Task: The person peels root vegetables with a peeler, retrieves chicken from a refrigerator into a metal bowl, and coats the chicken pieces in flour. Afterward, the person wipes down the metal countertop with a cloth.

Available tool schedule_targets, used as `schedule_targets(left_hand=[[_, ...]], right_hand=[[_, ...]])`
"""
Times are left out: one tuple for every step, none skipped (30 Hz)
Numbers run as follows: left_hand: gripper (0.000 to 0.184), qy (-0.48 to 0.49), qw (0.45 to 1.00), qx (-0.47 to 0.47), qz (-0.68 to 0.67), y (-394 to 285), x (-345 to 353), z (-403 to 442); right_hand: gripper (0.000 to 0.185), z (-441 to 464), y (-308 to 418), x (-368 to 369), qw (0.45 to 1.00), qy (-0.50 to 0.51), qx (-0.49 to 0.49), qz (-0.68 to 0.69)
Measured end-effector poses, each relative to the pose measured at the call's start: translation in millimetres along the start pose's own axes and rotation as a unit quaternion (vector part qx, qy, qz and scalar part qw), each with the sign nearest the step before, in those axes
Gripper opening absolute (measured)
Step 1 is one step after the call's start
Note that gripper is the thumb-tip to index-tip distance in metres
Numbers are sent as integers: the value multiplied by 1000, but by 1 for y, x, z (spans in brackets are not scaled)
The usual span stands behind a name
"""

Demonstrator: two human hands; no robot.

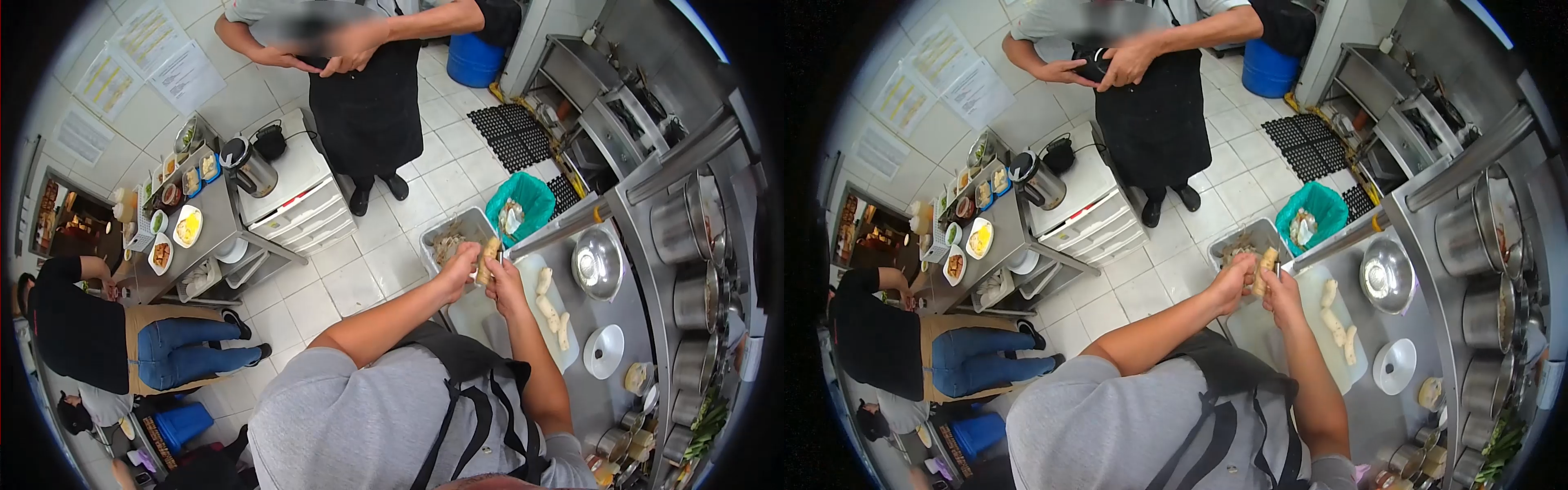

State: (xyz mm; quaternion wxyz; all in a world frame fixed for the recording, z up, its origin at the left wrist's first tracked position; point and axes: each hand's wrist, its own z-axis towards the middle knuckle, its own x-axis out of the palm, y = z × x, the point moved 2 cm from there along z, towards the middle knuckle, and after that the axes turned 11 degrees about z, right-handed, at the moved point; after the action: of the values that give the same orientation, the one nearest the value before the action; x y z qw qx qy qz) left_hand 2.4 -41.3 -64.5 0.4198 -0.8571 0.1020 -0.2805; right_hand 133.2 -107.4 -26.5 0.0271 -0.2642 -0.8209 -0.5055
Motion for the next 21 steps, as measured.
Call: schedule_targets(left_hand=[[40, -16, 998, 1, 53, -2, -8, -7], [42, -32, 994, 1, 107, -3, -17, -16], [45, 8, 989, 19, 149, -5, -27, -30], [47, 91, 970, 10, 224, -1, -41, -42], [50, 172, 939, -1, 297, 4, -57, -53], [49, 312, 887, 7, 341, 4, -70, -71], [49, 445, 813, 12, 376, -1, -83, -87], [49, 444, 812, 14, 379, -18, -98, -89], [46, 422, 763, 20, 488, -45, -114, -84], [45, 395, 704, 22, 590, -72, -131, -79], [45, 317, 695, 87, 639, -111, -149, -67], [43, 170, 720, 127, 660, -154, -163, -62], [41, 44, 756, 219, 615, -191, -186, -45], [39, -121, 770, 336, 528, -227, -204, -34], [37, -229, 676, 403, 573, -272, -220, -29], [38, -365, 630, 438, 527, -304, -232, -26], [40, -424, 544, 472, 549, -340, -235, -33], [42, -478, 452, 501, 562, -374, -241, -38], [42, -474, 426, 511, 576, -403, -257, -28], [42, -471, 401, 519, 590, -428, -272, -19], [41, -479, 434, 473, 599, -443, -287, -8]], right_hand=[[26, 1, 0, -3, 994, 12, 41, 99], [25, 2, 1, -6, 977, 23, 82, 196], [30, 7, 0, -13, 973, 36, 94, 206], [30, 12, -1, -19, 974, 39, 88, 204], [30, 18, -5, -26, 984, -8, 108, 143], [31, 19, -10, -30, 987, -56, 128, 85], [29, 15, -10, -29, 984, -50, 131, 108], [29, 12, -10, -26, 985, -49, 128, 108], [28, 10, -11, -24, 992, -69, 95, 52], [27, 6, -13, -22, 994, -90, 65, -3], [26, 2, -16, -18, 992, -92, 77, 49], [26, 0, -22, -18, 991, -92, 79, 48], [25, 0, -27, -19, 994, -88, 62, 33], [24, 0, -30, -18, 995, -85, 44, 19], [24, 0, -33, -15, 995, -85, 42, 20], [24, 0, -34, -11, 995, -95, 34, 7], [23, -1, -36, -8, 994, -105, 27, -6], [23, -2, -39, -5, 994, -107, 25, -5], [23, 0, -41, -2, 993, -114, 28, -10], [23, -1, -43, 0, 992, -121, 31, -16], [23, 2, -50, -1, 992, -124, 22, -24]])
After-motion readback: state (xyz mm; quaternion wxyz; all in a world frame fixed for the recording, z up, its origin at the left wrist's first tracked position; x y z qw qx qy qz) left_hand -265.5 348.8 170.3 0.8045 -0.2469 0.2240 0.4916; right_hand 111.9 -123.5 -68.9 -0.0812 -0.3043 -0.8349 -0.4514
